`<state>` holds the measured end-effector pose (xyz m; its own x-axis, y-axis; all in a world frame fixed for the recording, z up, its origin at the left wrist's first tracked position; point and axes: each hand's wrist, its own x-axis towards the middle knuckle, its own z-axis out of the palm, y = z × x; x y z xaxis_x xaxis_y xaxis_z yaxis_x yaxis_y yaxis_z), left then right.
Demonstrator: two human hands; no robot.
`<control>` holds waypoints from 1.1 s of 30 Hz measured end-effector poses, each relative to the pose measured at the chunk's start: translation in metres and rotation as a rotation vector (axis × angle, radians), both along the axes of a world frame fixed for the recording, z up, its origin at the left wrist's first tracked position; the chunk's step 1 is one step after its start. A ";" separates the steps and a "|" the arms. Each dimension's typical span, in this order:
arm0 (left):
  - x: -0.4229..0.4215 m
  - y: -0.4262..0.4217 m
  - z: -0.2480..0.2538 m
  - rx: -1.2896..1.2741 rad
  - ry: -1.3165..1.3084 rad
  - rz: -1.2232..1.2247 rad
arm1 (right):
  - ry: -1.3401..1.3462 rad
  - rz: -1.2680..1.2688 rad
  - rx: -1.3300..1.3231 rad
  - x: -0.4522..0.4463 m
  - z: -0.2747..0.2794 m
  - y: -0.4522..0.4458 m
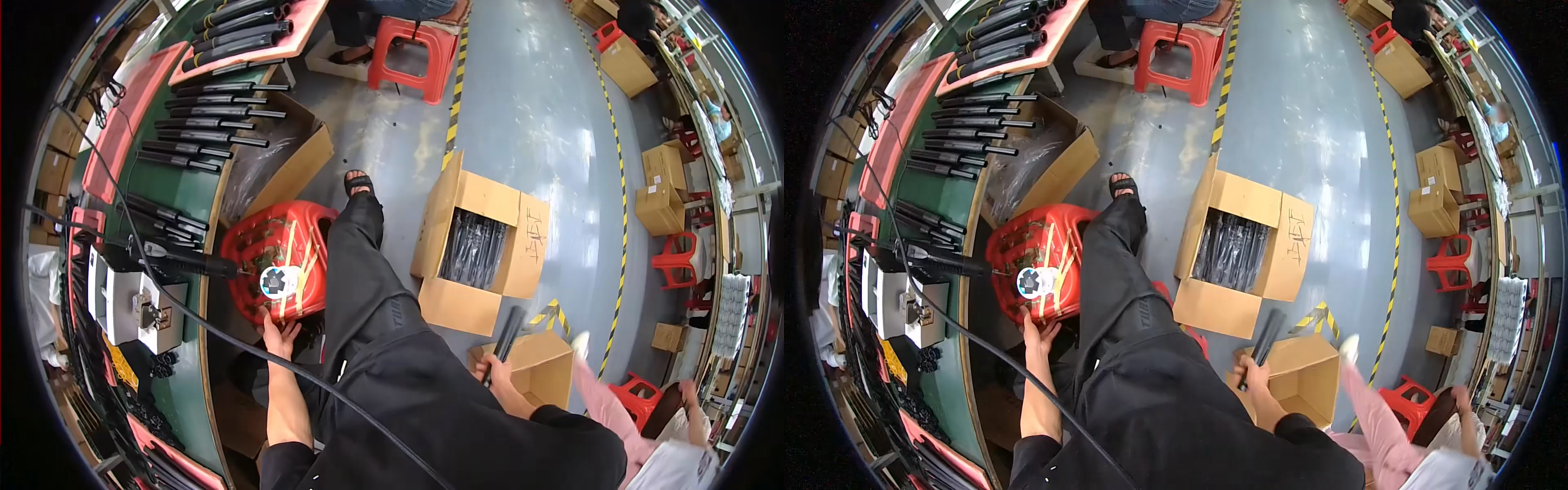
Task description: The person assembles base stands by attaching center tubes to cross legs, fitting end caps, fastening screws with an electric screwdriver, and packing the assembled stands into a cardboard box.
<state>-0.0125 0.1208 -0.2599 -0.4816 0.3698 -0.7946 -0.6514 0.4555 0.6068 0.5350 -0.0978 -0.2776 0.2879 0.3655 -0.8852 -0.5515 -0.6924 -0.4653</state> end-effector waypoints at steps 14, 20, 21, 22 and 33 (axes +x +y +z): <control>-0.014 -0.007 -0.018 -0.048 -0.007 -0.017 | 0.102 -1.030 -0.037 -0.032 -0.149 0.192; -0.022 -0.012 -0.020 -0.079 -0.028 0.025 | 0.269 -1.156 0.311 -0.059 -0.171 0.208; -0.022 -0.019 -0.019 -0.085 -0.016 0.028 | 0.270 -1.110 0.358 -0.057 -0.174 0.206; -0.021 -0.017 -0.023 -0.077 -0.004 0.031 | 0.282 -1.109 0.363 -0.058 -0.171 0.214; -0.009 -0.012 -0.009 -0.086 0.045 0.028 | 0.270 -1.161 0.299 -0.046 -0.143 0.264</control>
